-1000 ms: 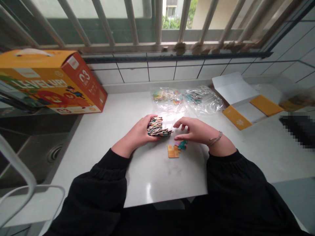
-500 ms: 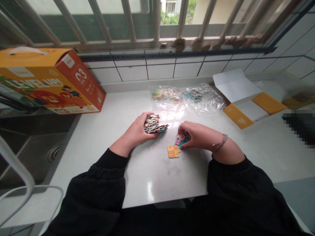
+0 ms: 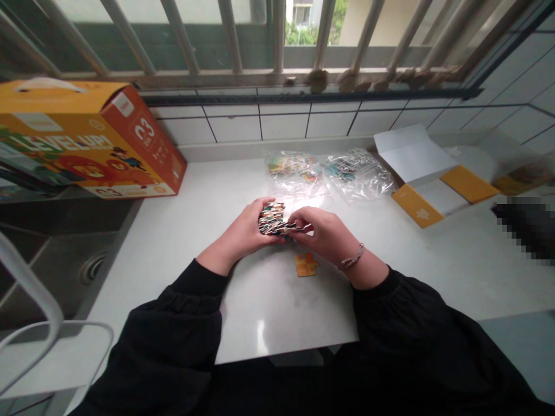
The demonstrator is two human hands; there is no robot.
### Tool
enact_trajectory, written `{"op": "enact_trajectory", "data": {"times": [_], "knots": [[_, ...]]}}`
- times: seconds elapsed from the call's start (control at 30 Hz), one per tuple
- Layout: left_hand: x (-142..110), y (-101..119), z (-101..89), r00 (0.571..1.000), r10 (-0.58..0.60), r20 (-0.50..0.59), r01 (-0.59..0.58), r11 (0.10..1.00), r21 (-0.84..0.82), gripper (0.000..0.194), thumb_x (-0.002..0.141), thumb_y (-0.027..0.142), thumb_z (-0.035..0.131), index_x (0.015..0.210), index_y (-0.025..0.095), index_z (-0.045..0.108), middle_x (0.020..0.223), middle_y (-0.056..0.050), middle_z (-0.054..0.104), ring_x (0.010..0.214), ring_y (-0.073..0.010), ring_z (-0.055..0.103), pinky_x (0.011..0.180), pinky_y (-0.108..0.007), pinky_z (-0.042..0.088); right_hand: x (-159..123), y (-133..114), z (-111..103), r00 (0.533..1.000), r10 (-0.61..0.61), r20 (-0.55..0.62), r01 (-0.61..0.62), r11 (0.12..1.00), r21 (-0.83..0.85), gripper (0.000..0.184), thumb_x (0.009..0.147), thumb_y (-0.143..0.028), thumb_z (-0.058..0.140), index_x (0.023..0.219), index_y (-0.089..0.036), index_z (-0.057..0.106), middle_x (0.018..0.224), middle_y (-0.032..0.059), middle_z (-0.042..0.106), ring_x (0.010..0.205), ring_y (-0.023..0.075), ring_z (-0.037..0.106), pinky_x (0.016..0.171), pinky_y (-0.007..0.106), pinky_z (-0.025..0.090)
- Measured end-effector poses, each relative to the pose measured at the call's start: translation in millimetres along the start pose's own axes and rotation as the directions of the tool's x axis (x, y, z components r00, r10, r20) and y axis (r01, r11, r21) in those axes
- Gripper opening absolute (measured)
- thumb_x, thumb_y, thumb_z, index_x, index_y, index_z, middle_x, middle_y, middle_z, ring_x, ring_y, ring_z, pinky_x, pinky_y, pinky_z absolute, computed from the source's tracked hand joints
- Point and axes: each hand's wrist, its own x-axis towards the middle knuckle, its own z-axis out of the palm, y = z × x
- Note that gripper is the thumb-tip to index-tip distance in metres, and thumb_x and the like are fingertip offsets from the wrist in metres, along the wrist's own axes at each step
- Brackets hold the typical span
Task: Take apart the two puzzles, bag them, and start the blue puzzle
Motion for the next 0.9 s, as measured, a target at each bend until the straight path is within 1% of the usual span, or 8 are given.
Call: {"op": "enact_trajectory", "data": {"times": [0.1,0.17,0.23,0.33,0.4,0.5,0.73,0.9], "knots": [[-0.3,1.3,0.9,1.000,0.005,-0.022,-0.005,1.000,0.014,0.093,0.073,0.045,0.099,0.152,0.025,0.053,0.153,-0.016,0.063,0.143,-0.0379,0.061,0.121,-0.056,0.049,0.6,-1.0,-1.2,1.000,-0.007,-0.024,0.006,0.999,-0.042,0.019,0.095,-0.023,0.081,0.105,-0.025,0.065,0.096,0.0019,0.069,0.081,0.0184,0.063,0.076,0.033,0.054],[-0.5,2.3,1.2,1.000,0.006,-0.024,-0.005,1.000,0.026,0.088,0.076,0.045,0.097,0.150,0.025,0.054,0.152,-0.016,0.064,0.142,-0.0379,0.062,0.121,-0.056,0.049,-1.2,-0.6,-12.0,0.999,0.010,-0.047,-0.013,0.998,-0.063,0.027,0.093,-0.025,0.085,0.110,-0.025,0.064,0.101,0.0031,0.069,0.079,0.0181,0.061,0.073,0.033,0.052],[-0.8,3.1,1.0,1.000,0.007,-0.022,-0.007,0.999,0.036,0.087,0.076,0.045,0.097,0.149,0.025,0.054,0.151,-0.015,0.064,0.142,-0.0381,0.062,0.121,-0.057,0.049,-5.4,1.7,-27.8,0.998,0.064,-0.017,-0.066,0.993,-0.100,0.033,0.089,-0.034,0.090,0.106,-0.024,0.063,0.096,0.0022,0.068,0.075,0.0175,0.059,0.068,0.032,0.048],[-1.3,3.9,0.5,1.000,0.003,-0.023,-0.002,0.999,0.032,0.088,0.074,0.041,0.097,0.150,0.025,0.054,0.152,-0.015,0.064,0.141,-0.0379,0.062,0.121,-0.057,0.050,-14.3,7.0,-48.1,0.963,0.157,0.219,-0.126,0.981,-0.149,0.045,0.079,-0.049,0.099,0.095,-0.024,0.065,0.085,-0.0005,0.066,0.073,0.0180,0.060,0.066,0.032,0.045],[-1.5,4.0,0.2,1.000,-0.003,-0.021,0.004,1.000,0.023,0.089,0.074,0.039,0.097,0.150,0.025,0.054,0.152,-0.015,0.064,0.141,-0.0376,0.062,0.120,-0.056,0.051,-19.5,8.6,-52.6,0.911,0.164,0.380,-0.118,0.983,-0.142,0.056,0.068,-0.052,0.106,0.102,-0.024,0.072,0.092,0.0013,0.071,0.081,0.0209,0.066,0.071,0.033,0.049],[-1.6,4.0,0.1,1.000,-0.007,-0.020,0.008,1.000,0.018,0.088,0.074,0.038,0.097,0.150,0.026,0.054,0.153,-0.015,0.063,0.141,-0.0371,0.062,0.119,-0.055,0.052,-23.0,4.3,-47.2,0.869,0.110,0.483,-0.065,0.992,-0.109,0.069,0.060,-0.048,0.110,0.116,-0.026,0.076,0.109,0.0050,0.074,0.097,0.0253,0.070,0.082,0.036,0.054],[-1.0,3.5,0.5,1.000,-0.021,-0.015,0.021,1.000,-0.006,0.087,0.074,0.038,0.097,0.148,0.024,0.054,0.152,-0.016,0.065,0.140,-0.0367,0.064,0.119,-0.055,0.052,-22.4,-9.0,-37.8,0.844,0.133,0.519,-0.081,0.989,-0.120,0.044,0.069,-0.021,0.102,0.102,-0.022,0.074,0.108,0.0051,0.072,0.095,0.0232,0.070,0.082,0.034,0.056],[-0.7,2.3,1.4,1.000,-0.028,-0.013,0.027,0.999,-0.034,0.086,0.075,0.037,0.097,0.148,0.025,0.054,0.150,-0.015,0.066,0.138,-0.0364,0.065,0.117,-0.055,0.053,-21.1,-9.5,-38.7,0.890,0.103,0.444,-0.089,0.995,-0.053,0.031,0.077,-0.008,0.089,0.092,-0.023,0.066,0.095,-0.0007,0.068,0.076,0.0149,0.062,0.069,0.027,0.049]]}}
